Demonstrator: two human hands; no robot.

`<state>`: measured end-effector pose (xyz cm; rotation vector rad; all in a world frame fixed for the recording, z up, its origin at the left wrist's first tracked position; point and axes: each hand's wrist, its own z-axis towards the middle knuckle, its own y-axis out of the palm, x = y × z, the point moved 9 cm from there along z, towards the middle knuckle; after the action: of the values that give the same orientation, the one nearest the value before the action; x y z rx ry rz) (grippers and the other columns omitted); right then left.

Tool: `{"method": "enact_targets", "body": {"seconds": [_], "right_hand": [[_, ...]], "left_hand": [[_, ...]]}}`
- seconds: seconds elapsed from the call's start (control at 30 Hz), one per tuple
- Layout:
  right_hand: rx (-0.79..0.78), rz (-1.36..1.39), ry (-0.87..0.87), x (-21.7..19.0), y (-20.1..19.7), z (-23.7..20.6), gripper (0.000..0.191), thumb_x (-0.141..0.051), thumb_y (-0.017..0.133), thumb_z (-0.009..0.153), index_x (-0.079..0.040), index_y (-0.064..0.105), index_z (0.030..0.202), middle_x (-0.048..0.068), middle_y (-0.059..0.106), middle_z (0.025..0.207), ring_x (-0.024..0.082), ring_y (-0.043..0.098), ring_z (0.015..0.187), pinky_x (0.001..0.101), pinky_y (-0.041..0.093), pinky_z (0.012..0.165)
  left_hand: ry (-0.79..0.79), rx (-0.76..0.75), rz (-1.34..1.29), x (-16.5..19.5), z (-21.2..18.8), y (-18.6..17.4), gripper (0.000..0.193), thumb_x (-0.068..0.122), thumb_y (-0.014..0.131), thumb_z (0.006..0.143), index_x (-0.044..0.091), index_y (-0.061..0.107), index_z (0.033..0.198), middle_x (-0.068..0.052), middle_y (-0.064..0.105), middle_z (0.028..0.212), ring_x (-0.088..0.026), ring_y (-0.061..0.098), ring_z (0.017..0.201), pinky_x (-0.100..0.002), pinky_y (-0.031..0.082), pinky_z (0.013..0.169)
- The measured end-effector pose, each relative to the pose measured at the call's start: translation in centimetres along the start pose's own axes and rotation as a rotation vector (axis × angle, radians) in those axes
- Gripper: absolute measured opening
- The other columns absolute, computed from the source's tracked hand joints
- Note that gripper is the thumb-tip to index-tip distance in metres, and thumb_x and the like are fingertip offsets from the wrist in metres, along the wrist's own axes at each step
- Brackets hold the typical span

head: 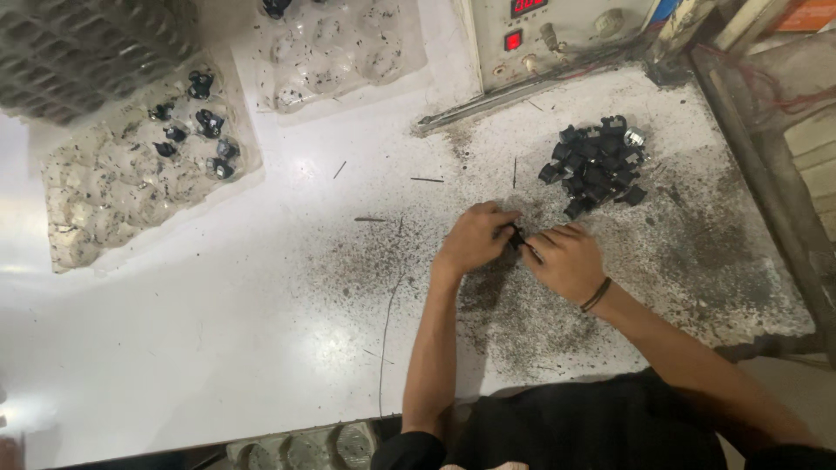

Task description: The person sorts small black plastic components on a workbench, arranges them into a plastic tray and lines them up in rows, then uses a soldering iron to solder each component in the rows one by one, with smoke rising as joints are soldered.

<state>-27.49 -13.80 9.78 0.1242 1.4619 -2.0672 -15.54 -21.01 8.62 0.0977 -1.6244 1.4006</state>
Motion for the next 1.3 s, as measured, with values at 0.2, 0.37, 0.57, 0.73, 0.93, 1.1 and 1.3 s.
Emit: {"method": "enact_targets", "body": {"seconds": [0.2, 0.37, 0.57, 0.73, 0.93, 1.1, 1.3], "right_hand": [[0.199, -0.430, -0.081, 2.4, -2.9, 4.7, 0.029, -0.027, 0.077, 0.082, -0.007, 0.078, 0.104, 0.007, 0.071, 0.101, 0.023, 0.062, 0.096, 0.0392, 0.041, 0.083], [-0.024, -0.418, -0.120, 3.4, 0.0, 5.8, 0.026, -0.017, 0.077, 0.074, -0.010, 0.076, 0.100, 0.005, 0.064, 0.094, 0.022, 0.059, 0.099, 0.0462, 0.041, 0.095], [-0.137, -0.174, 0.038, 5.2, 1.8, 5.5, 0.030, -0.010, 0.072, 0.087, -0.007, 0.073, 0.117, 0.008, 0.063, 0.102, 0.025, 0.062, 0.097, 0.0417, 0.045, 0.094], [-0.015, -0.413, -0.179, 2.3, -0.6, 5.3, 0.037, -0.016, 0.073, 0.071, -0.003, 0.074, 0.106, 0.010, 0.068, 0.098, 0.026, 0.065, 0.098, 0.0424, 0.044, 0.089], [-0.138, -0.422, -0.132, 0.3, -1.5, 2.6, 0.013, -0.015, 0.070, 0.081, -0.005, 0.079, 0.081, 0.008, 0.075, 0.083, 0.020, 0.067, 0.088, 0.0398, 0.045, 0.092], [-0.053, 0.050, 0.019, -1.6, -1.1, -1.1, 0.015, -0.021, 0.073, 0.085, -0.010, 0.079, 0.077, 0.007, 0.073, 0.070, 0.021, 0.067, 0.070, 0.0375, 0.048, 0.083], [-0.154, 0.000, 0.053, 0.2, 0.4, 0.0, 0.027, -0.033, 0.076, 0.092, -0.009, 0.077, 0.080, 0.008, 0.072, 0.076, 0.022, 0.066, 0.072, 0.0383, 0.048, 0.082]], "left_hand": [[-0.010, -0.045, 0.061, 0.9, -0.4, 0.0, 0.041, 0.021, 0.075, 0.084, 0.010, 0.070, 0.123, -0.016, 0.066, 0.119, -0.039, 0.065, 0.109, -0.047, 0.055, 0.094], [-0.143, -0.082, 0.174, 1.4, -0.9, 0.7, 0.064, 0.027, 0.083, 0.067, 0.016, 0.070, 0.129, -0.014, 0.060, 0.128, -0.041, 0.057, 0.122, -0.050, 0.053, 0.100], [-0.145, -0.088, 0.263, 1.7, -0.7, 1.1, 0.058, 0.029, 0.086, 0.069, 0.012, 0.069, 0.123, -0.017, 0.059, 0.124, -0.039, 0.058, 0.120, -0.050, 0.053, 0.100], [-0.025, 0.080, 0.178, 2.5, -0.9, -0.4, 0.064, 0.016, 0.079, 0.070, 0.011, 0.065, 0.131, -0.015, 0.063, 0.129, -0.039, 0.059, 0.120, -0.049, 0.052, 0.101], [0.033, 0.095, 0.108, 2.2, -1.0, -0.8, 0.053, 0.014, 0.075, 0.080, 0.014, 0.065, 0.132, -0.016, 0.061, 0.134, -0.040, 0.059, 0.122, -0.047, 0.053, 0.101], [0.021, 0.068, 0.090, 1.4, -1.0, -0.5, 0.043, 0.016, 0.074, 0.087, 0.018, 0.069, 0.129, -0.016, 0.062, 0.133, -0.038, 0.060, 0.122, -0.046, 0.053, 0.100], [0.034, 0.010, 0.089, 1.6, -1.2, -0.6, 0.044, 0.018, 0.073, 0.090, 0.020, 0.068, 0.134, -0.015, 0.061, 0.136, -0.038, 0.060, 0.127, -0.047, 0.054, 0.104]]}}
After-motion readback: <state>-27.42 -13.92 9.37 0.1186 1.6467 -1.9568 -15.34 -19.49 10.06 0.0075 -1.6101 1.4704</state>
